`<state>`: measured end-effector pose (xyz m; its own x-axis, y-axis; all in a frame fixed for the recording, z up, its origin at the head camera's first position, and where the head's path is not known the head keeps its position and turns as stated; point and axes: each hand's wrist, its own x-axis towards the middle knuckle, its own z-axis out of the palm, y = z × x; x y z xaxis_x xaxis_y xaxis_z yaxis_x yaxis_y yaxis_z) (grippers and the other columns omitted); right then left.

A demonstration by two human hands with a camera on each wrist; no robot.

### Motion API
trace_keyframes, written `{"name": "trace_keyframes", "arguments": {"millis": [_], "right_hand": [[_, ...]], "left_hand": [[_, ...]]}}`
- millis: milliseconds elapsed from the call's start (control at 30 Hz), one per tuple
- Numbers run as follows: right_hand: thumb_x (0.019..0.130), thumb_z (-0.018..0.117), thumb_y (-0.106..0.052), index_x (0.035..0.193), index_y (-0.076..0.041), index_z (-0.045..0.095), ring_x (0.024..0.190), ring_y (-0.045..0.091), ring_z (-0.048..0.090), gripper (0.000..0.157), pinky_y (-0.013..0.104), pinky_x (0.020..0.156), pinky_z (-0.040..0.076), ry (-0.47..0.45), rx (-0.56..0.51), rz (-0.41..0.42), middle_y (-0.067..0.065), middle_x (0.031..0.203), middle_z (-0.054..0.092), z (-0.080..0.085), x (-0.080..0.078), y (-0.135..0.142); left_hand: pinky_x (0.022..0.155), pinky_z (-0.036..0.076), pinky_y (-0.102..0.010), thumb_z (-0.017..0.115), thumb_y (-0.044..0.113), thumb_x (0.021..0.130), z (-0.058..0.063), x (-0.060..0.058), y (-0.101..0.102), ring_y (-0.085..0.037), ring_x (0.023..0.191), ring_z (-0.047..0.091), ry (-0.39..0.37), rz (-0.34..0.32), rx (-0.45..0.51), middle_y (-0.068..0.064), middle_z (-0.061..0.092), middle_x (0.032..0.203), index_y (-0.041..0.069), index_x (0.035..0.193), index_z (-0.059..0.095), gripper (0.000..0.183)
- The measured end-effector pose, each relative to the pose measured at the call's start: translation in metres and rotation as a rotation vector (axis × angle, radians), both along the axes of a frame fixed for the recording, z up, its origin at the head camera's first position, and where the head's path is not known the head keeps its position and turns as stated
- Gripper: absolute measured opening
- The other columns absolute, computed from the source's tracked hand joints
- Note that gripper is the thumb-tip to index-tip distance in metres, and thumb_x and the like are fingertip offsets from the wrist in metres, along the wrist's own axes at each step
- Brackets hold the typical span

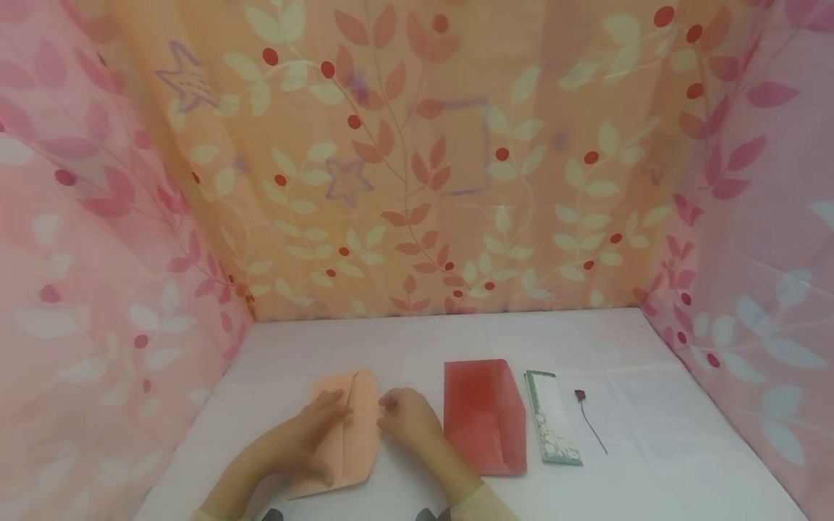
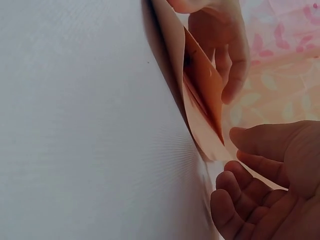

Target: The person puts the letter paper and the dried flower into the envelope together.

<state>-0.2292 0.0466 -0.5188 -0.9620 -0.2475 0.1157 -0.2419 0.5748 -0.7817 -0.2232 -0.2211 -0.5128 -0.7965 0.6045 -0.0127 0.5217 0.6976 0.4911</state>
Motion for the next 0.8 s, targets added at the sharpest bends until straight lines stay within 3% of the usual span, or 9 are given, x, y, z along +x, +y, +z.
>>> {"name": "trace_keyframes", "arguments": {"millis": [233, 400, 600, 800], "right_hand": [[0.078, 0.076, -0.021, 0.102, -0.016, 0.069, 0.072, 0.008, 0.055, 0.025, 0.025, 0.059, 0.046, 0.025, 0.01, 0.004, 0.0, 0.094, 0.066, 0.012, -0.001, 0.0], [0.079, 0.076, -0.023, 0.102, -0.018, 0.07, 0.073, 0.008, 0.055, 0.024, 0.025, 0.062, 0.046, 0.033, 0.043, 0.003, -0.003, 0.093, 0.066, 0.018, 0.0, 0.002], [0.08, 0.076, -0.024, 0.102, -0.018, 0.07, 0.072, 0.008, 0.055, 0.024, 0.024, 0.061, 0.046, 0.055, 0.073, 0.003, -0.003, 0.093, 0.067, 0.03, 0.005, 0.012], [0.083, 0.074, -0.023, 0.103, -0.019, 0.07, 0.073, 0.007, 0.055, 0.021, 0.023, 0.063, 0.047, 0.098, 0.087, 0.02, -0.002, 0.094, 0.067, 0.039, 0.01, 0.029]], "left_hand": [[0.107, 0.025, -0.068, 0.071, 0.071, 0.065, 0.0, -0.005, -0.002, -0.043, 0.146, 0.014, 0.047, -0.007, -0.036, -0.006, 0.019, 0.16, 0.041, 0.148, 0.024, 0.1], [0.108, 0.026, -0.065, 0.067, 0.069, 0.072, 0.003, -0.007, 0.0, -0.036, 0.145, 0.023, 0.077, 0.004, -0.047, -0.006, 0.025, 0.158, 0.039, 0.147, 0.031, 0.088], [0.106, 0.035, -0.058, 0.068, 0.062, 0.077, 0.011, -0.008, 0.005, -0.033, 0.14, 0.035, 0.096, 0.032, -0.03, -0.002, 0.033, 0.155, 0.035, 0.142, 0.042, 0.075], [0.107, 0.038, -0.049, 0.069, 0.055, 0.081, 0.023, -0.01, 0.021, -0.023, 0.138, 0.039, 0.156, -0.032, -0.022, 0.0, 0.04, 0.151, 0.031, 0.136, 0.048, 0.063]]}}
